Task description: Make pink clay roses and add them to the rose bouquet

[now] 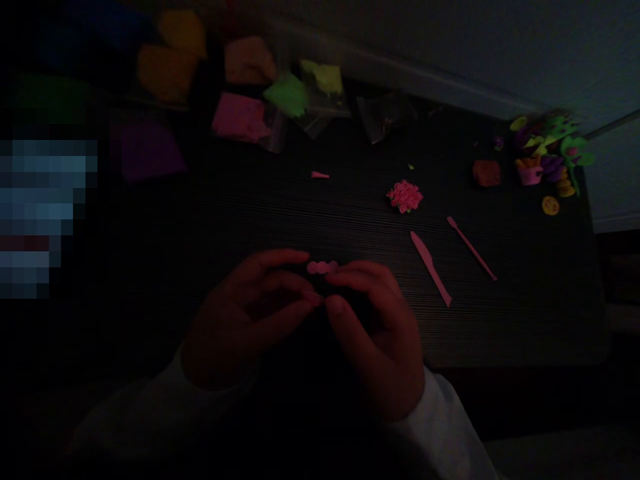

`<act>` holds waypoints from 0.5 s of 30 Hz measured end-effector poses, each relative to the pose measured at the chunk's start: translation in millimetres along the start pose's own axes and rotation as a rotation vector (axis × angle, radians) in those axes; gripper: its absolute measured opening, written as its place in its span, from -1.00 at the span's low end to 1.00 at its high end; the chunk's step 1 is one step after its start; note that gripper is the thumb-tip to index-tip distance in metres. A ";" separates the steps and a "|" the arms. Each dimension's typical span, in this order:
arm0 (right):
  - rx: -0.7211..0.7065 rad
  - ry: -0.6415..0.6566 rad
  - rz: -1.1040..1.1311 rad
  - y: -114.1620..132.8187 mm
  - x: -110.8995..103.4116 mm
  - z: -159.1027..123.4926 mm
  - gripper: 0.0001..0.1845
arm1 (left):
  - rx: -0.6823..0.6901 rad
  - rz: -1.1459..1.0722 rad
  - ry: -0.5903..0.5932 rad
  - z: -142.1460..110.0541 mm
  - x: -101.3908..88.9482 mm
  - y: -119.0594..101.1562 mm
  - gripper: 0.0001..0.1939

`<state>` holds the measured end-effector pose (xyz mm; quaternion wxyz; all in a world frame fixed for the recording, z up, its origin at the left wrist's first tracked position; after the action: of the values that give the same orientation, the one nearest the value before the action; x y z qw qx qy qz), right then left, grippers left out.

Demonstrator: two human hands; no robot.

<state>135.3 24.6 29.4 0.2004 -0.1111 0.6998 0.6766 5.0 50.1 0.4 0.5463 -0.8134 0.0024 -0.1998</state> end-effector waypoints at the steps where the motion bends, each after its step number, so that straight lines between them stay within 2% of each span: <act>1: -0.010 0.026 -0.020 1.0 0.5 1.1 -0.82 | 0.005 0.015 0.004 -0.1 0.0 0.5 -0.61; 7: 0.016 0.046 -0.070 -0.5 3.1 2.8 -0.92 | 0.026 0.142 -0.005 -0.6 1.7 0.1 -0.64; 15: 0.069 0.041 -0.018 -5.6 1.4 0.7 -0.92 | 0.034 0.202 -0.039 -2.1 0.8 -2.9 -0.64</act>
<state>136.5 25.1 23.7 0.1959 -0.1243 0.7258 0.6477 4.4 49.2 3.9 0.5774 -0.8033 0.0705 -0.1280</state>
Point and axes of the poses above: each hand's wrist, its own z-axis towards the middle knuckle, its own x-axis out of the palm, y = z × x, the point moved 5 cm from there along z, towards the middle knuckle, and after that the axes turned 3 degrees about -y, right-handed, at the moved point
